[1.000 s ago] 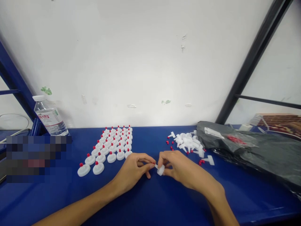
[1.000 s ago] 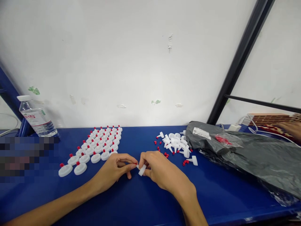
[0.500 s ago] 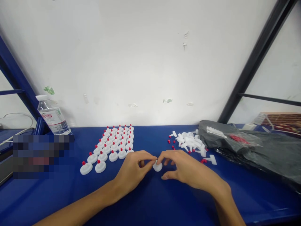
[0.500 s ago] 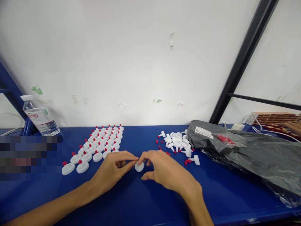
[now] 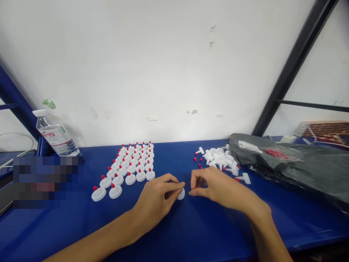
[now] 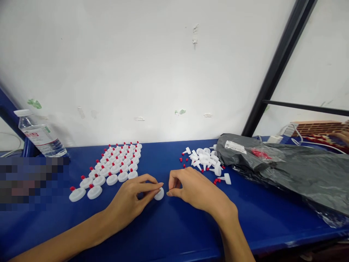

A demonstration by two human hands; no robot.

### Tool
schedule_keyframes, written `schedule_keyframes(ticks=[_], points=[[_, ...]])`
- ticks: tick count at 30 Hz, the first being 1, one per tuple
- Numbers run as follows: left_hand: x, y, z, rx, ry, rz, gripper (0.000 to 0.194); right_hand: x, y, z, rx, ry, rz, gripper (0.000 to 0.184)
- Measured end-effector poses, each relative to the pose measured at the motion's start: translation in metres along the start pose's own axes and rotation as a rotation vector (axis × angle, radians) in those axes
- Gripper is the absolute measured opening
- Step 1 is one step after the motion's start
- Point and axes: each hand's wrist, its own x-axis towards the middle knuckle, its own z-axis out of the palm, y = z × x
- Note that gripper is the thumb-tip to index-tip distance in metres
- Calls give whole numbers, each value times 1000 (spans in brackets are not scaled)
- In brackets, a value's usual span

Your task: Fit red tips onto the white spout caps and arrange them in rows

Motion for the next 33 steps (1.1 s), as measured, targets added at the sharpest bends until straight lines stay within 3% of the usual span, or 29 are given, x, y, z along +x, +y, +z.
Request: schedule_keyframes(ticks=[7, 14, 21, 29, 33], points=[[0, 5, -15, 145, -43, -67, 23, 1, 2, -2, -6, 20, -8, 13], [-24, 0, -62, 482, -151, -300, 26, -3, 4, -6, -5, 35, 5, 15], [-41, -24, -101, 617, -110, -444, 29, -10, 6, -20, 49, 120, -47, 15], [-35, -30, -104, 821, -196, -434, 39, -53, 26, -58, -11, 386, 58, 29], [-35, -15, -92, 939, -85, -342, 42, -78, 50, -74, -76, 551, 169, 31]])
